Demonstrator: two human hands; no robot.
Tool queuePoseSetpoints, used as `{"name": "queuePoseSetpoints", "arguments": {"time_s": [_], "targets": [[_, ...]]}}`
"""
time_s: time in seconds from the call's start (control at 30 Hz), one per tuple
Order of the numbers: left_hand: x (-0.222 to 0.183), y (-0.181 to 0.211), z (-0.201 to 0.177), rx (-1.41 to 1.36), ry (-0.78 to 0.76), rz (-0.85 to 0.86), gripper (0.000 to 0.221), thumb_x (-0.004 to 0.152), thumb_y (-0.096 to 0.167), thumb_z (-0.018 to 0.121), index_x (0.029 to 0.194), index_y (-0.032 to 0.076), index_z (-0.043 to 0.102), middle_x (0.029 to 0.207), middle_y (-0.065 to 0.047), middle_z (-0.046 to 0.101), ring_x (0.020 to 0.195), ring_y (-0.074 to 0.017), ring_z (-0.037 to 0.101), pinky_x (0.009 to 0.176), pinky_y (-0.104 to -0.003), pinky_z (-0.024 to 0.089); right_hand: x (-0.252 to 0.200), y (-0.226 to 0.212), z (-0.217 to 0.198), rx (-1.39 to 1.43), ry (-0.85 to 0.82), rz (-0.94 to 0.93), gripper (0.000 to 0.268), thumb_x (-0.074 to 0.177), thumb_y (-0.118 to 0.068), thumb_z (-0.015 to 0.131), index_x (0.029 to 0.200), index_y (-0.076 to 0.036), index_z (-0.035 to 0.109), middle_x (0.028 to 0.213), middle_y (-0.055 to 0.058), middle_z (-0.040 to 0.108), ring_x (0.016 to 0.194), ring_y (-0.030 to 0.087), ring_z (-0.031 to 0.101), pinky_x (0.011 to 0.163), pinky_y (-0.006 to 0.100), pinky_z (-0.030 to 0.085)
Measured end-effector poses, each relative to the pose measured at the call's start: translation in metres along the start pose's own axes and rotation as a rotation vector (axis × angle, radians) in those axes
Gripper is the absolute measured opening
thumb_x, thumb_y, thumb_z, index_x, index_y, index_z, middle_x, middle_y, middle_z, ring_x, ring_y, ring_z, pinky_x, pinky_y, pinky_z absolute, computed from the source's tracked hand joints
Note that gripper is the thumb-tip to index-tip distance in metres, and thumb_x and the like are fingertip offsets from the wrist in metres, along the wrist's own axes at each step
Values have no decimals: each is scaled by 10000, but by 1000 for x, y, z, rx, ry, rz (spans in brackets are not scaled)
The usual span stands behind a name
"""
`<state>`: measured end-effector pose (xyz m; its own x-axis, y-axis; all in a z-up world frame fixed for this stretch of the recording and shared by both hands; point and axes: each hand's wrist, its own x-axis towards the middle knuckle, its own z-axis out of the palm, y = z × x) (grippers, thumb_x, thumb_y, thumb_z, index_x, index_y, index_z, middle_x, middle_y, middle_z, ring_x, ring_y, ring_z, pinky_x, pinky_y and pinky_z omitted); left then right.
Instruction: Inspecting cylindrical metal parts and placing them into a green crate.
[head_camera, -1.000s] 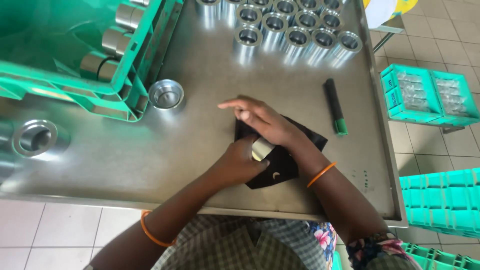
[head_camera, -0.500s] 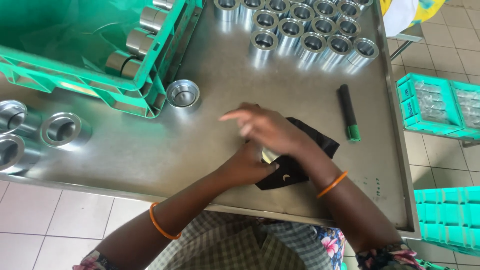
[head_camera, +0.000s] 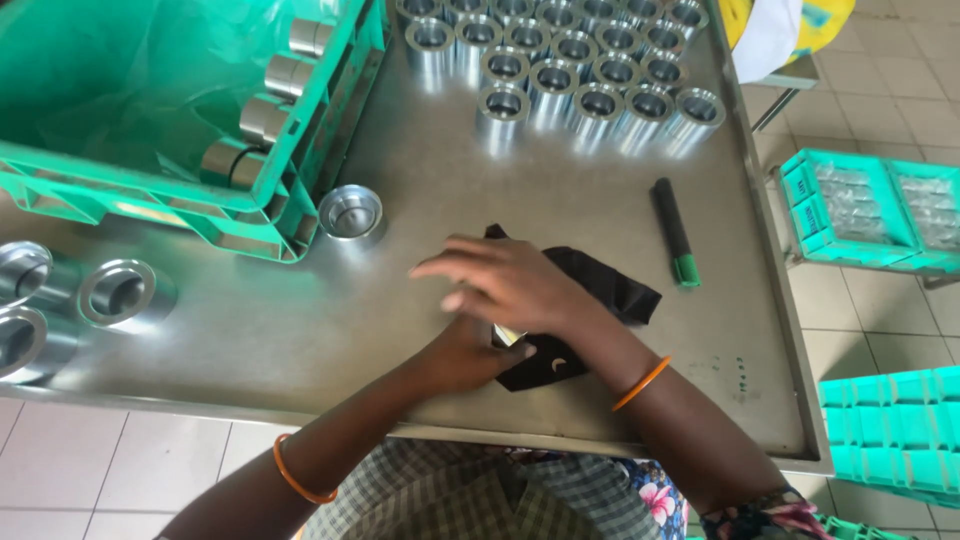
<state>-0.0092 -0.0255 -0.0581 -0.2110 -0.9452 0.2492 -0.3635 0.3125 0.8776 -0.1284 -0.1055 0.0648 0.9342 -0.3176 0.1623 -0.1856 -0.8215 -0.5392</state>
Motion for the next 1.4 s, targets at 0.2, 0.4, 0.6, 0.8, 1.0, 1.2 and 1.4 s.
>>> {"name": "queuePoseSetpoints", "arguments": {"time_s": [0.2,0.4,0.6,0.8,1.0,1.2,1.4], "targets": [[5,32,-2,-272,-60,-275,489,860,229,760,1254,0,584,1033,-125,717,931,-219,696,827,-370,574,-15,60,15,172,186,-40,361,1143,-357,427,1358,-154,634,1118,68,644,1030,250,682,943,428,542],[-8,33,-7,-390,86,-185,474,852,182,826,1213,-16,590,1015,-104,657,971,-168,624,868,-366,528,-14,53,8,-163,312,243,396,1038,-368,507,1327,-128,630,1119,138,623,974,346,651,819,447,522],[-4,49,-41,-286,198,239,244,1075,127,610,1284,3,608,1240,-106,702,1384,-236,538,1294,-414,256,-16,61,0,367,540,376,461,1048,-371,526,1449,-146,558,1079,95,651,875,189,650,776,323,569],[2,71,-59,-153,178,296,229,992,122,692,1189,4,683,1200,-102,716,1318,-245,610,1346,-435,195,-17,41,8,1104,244,251,502,953,-104,502,1453,-103,550,1164,4,694,874,50,627,642,207,444],[-2,73,-56,-439,115,216,251,1025,77,659,1255,-21,651,1307,-121,600,1243,-199,589,1096,-330,461,-23,40,20,382,547,-30,501,935,47,552,1425,-58,554,1200,74,733,1088,162,743,957,314,578],[-4,58,-48,-522,176,111,331,976,76,707,1286,-1,618,1239,-89,683,1197,-164,639,1084,-331,499,-19,26,11,466,517,112,442,926,97,579,1339,-52,626,1084,103,772,966,197,769,849,298,604],[-3,55,-51,-425,175,101,308,969,38,727,1263,-5,648,1244,-94,705,1201,-153,640,1087,-318,483,-25,27,8,15,599,-64,502,892,111,579,1361,-62,630,1189,101,708,1116,198,721,950,320,585]]}}
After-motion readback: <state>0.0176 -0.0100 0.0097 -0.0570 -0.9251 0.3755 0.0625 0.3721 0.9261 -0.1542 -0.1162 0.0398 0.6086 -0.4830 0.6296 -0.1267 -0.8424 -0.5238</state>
